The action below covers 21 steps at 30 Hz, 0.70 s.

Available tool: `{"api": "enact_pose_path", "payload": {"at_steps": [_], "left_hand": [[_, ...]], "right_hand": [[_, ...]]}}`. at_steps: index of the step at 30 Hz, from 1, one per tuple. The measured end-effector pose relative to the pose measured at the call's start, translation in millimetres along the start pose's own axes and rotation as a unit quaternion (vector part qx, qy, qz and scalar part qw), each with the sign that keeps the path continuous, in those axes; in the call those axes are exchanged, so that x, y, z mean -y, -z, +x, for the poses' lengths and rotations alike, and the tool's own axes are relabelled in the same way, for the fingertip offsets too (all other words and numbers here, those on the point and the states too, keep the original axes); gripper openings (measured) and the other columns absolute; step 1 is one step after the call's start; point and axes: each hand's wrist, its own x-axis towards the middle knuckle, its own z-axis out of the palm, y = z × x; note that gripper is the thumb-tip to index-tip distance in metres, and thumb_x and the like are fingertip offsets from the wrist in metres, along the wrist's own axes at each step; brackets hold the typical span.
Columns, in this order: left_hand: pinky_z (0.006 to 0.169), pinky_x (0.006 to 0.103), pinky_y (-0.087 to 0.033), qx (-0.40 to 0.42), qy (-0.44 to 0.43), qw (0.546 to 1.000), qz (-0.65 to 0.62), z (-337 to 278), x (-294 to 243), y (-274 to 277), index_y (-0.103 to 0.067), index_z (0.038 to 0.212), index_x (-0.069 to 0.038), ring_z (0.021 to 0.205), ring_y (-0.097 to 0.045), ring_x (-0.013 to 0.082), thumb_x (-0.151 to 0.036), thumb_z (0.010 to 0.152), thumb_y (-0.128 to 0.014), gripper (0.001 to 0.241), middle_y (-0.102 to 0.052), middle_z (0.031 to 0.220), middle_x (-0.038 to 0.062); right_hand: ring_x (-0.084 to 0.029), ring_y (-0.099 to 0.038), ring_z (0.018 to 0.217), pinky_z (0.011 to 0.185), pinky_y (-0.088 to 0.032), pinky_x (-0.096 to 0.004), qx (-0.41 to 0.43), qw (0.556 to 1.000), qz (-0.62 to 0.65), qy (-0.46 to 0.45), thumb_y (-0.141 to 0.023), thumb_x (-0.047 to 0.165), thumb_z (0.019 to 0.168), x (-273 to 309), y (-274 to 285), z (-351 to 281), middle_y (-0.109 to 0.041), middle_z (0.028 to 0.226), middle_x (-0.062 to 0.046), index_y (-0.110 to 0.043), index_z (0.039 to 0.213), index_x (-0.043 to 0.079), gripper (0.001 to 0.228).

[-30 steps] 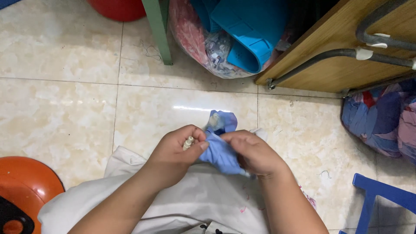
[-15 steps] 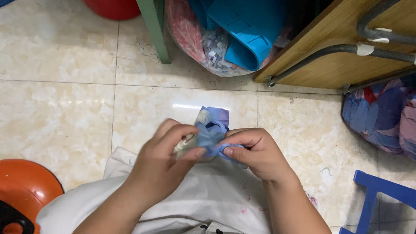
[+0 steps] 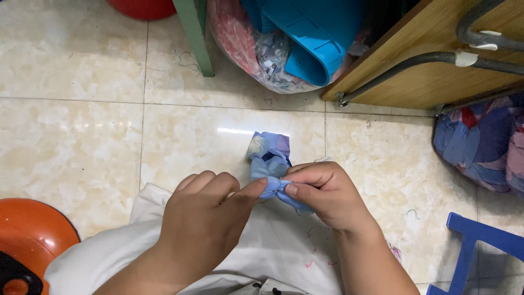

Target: Hand-sewing a small piece of blue fabric using a needle and thread

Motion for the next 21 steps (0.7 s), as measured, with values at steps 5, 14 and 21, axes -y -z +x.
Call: {"api": "enact_pose_path", "payload": {"at_steps": [5,14,21], "left_hand": [[0.058,0.0407,-0.034,-0.017,-0.013,1.000,0.023,1.8,2.0,-0.8,-0.066,0.125,-0.026,0.061,-0.043,0.0261,-0.006,0.092,-0.068,0.039,-0.050,0.077,0.000],[0.060,0.0387,-0.032,-0.016,-0.011,1.000,0.010,3.5,3.8,-1.4,-0.069,0.122,-0.025,0.064,-0.046,0.0240,-0.009,0.094,-0.071,0.032,-0.052,0.079,-0.002],[0.060,0.0385,-0.031,-0.019,-0.009,1.000,-0.020,6.6,2.5,1.3,-0.069,0.119,-0.023,0.063,-0.045,0.0238,-0.010,0.096,-0.069,0.027,-0.052,0.079,-0.001]], "right_hand": [[-0.013,-0.059,0.070,0.061,-0.045,-0.028,0.016,1.000,-0.018,0.012,-0.072,0.014,0.090,-0.1,1.2,-0.4,-0.073,0.082,-0.009,-0.080,0.094,-0.001,0.018],[-0.012,-0.052,0.064,0.056,-0.038,-0.027,0.019,1.000,-0.022,-0.001,-0.071,0.015,0.091,3.4,0.4,0.4,-0.065,0.076,-0.005,-0.078,0.088,-0.001,0.017],[-0.012,-0.052,0.065,0.056,-0.037,-0.027,0.016,1.000,-0.015,0.014,-0.071,0.010,0.090,0.8,0.3,0.1,-0.068,0.076,-0.006,-0.080,0.094,-0.002,0.016]]}}
